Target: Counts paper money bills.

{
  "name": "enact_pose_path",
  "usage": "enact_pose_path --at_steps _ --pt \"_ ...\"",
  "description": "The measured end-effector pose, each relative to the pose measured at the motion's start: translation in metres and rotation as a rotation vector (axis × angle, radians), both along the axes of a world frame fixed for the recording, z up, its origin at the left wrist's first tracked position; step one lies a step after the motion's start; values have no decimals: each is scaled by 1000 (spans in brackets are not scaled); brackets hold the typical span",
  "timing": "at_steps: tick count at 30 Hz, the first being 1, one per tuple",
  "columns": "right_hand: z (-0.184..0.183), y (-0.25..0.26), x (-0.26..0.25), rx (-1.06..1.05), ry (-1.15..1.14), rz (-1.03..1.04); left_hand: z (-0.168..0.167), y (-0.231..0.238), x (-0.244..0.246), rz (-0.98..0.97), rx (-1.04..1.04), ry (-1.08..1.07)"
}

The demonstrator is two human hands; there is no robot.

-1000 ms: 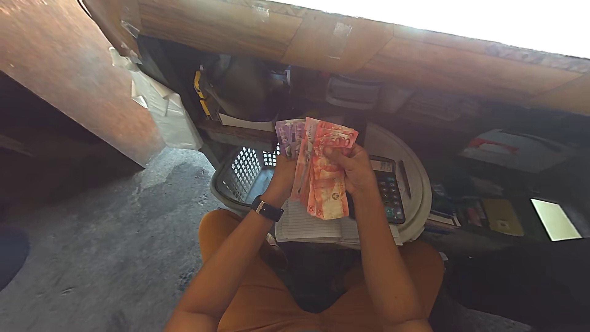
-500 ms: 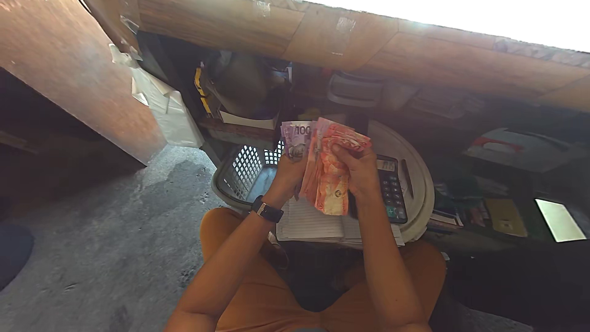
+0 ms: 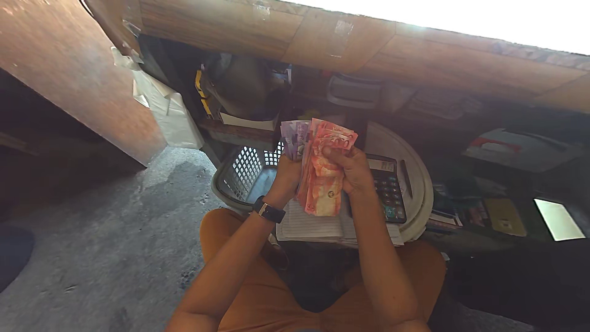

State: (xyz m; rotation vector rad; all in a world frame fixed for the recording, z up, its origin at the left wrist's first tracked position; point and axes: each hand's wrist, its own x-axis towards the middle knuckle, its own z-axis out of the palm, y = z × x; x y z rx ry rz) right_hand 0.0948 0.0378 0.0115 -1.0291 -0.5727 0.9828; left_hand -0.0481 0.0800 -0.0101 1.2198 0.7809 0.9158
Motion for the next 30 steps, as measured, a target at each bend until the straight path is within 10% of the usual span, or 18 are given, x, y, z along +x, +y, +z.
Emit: enact_pose_path --at_steps 30 --pt "-14 0 18 57 -59 36 0 19 -8 19 -16 78"
